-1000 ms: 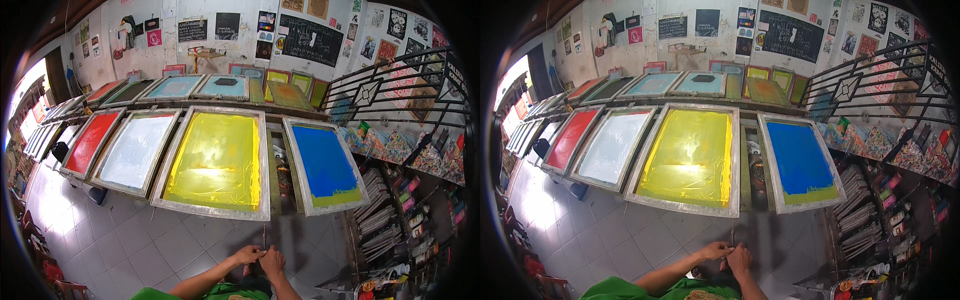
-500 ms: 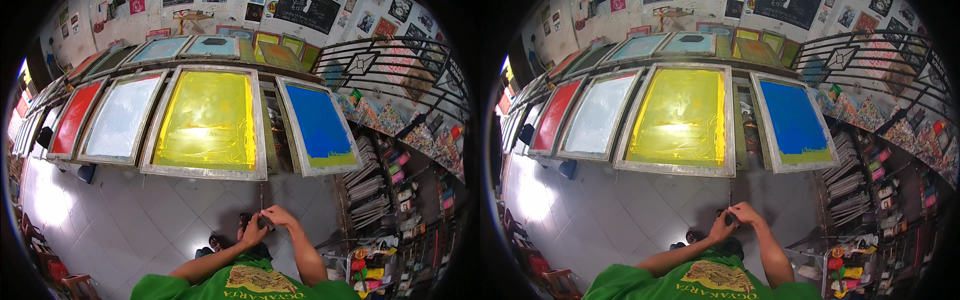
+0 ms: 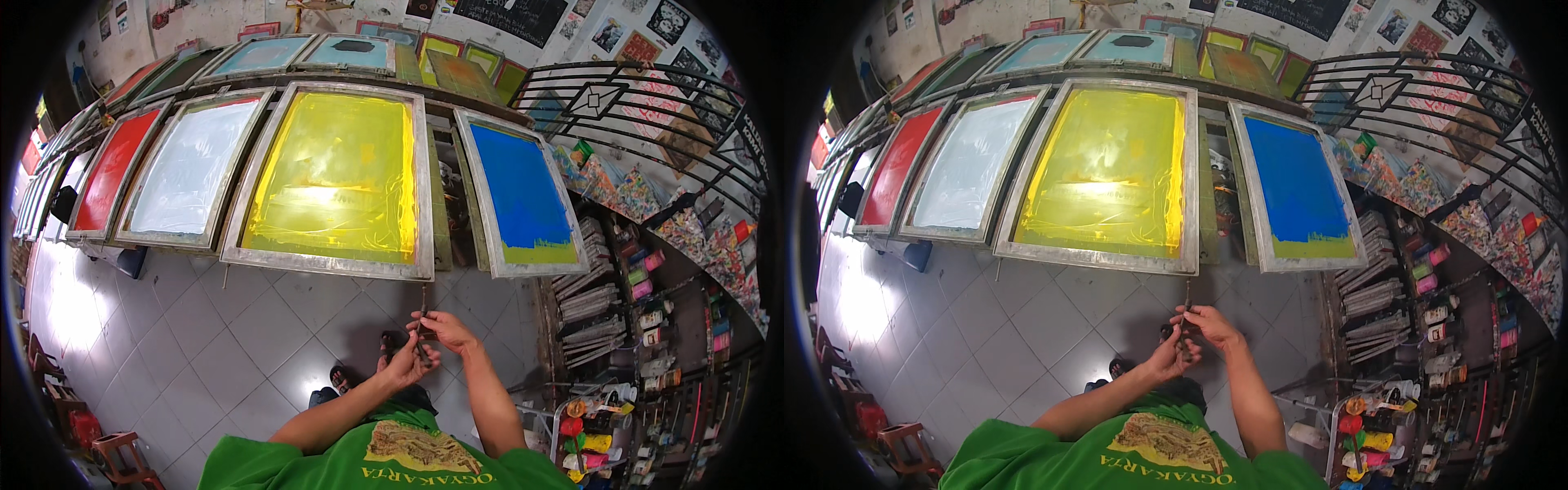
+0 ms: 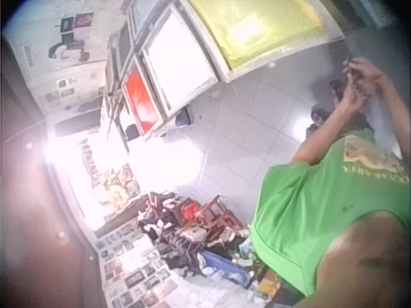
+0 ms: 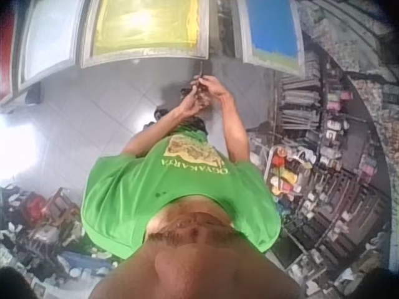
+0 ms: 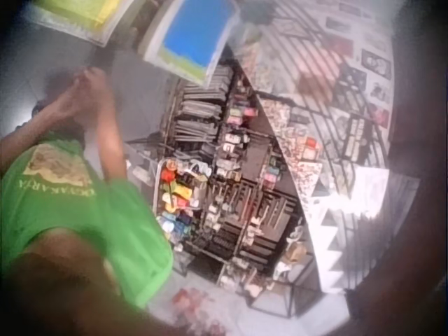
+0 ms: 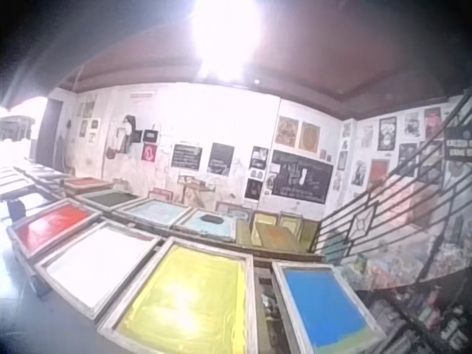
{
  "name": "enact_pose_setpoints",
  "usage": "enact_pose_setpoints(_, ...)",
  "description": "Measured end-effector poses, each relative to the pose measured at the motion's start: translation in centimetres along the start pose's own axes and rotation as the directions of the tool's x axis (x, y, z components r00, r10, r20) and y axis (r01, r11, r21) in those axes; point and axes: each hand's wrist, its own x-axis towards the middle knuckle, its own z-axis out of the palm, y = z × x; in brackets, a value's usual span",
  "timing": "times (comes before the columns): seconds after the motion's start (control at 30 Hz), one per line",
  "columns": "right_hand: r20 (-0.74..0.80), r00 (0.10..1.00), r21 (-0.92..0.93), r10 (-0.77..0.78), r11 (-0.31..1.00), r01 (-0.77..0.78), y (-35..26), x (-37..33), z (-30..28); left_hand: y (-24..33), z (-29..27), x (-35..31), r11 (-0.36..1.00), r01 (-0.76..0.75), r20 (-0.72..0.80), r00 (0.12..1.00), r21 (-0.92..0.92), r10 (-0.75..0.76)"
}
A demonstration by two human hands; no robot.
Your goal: The person uses a wrench to tighten bolts on several screen printing frames arranged on a table. They move between frames, adjust the hardware, and then lift one frame to place it on a nearby rack.
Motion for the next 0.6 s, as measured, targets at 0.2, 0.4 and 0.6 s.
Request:
enact_pose_setpoints(0.2,0.057,0.997,0.172,0.048,0.983,-0.058,-0.2,-0.4,-0.1,-0.1,3.6,-1.1,0.986,0.148,0.016,0.989,0.081,-0.15)
enact_pose_setpoints(0.4,0.012,0.997,0.07,0.083,0.994,-0.083,0.2,0.3,-0.9,0.8,6.7,-5.1,0.621,0.272,-0.429,0.896,0.735,0.116)
enact_pose_setpoints(0.6,-0.185,0.969,-0.029,0.162,0.985,-0.17,-1.4,-0.4,0.2,0.2,11.7,-7.4,-0.056,0.204,-0.14,0.821,0.977,0.554)
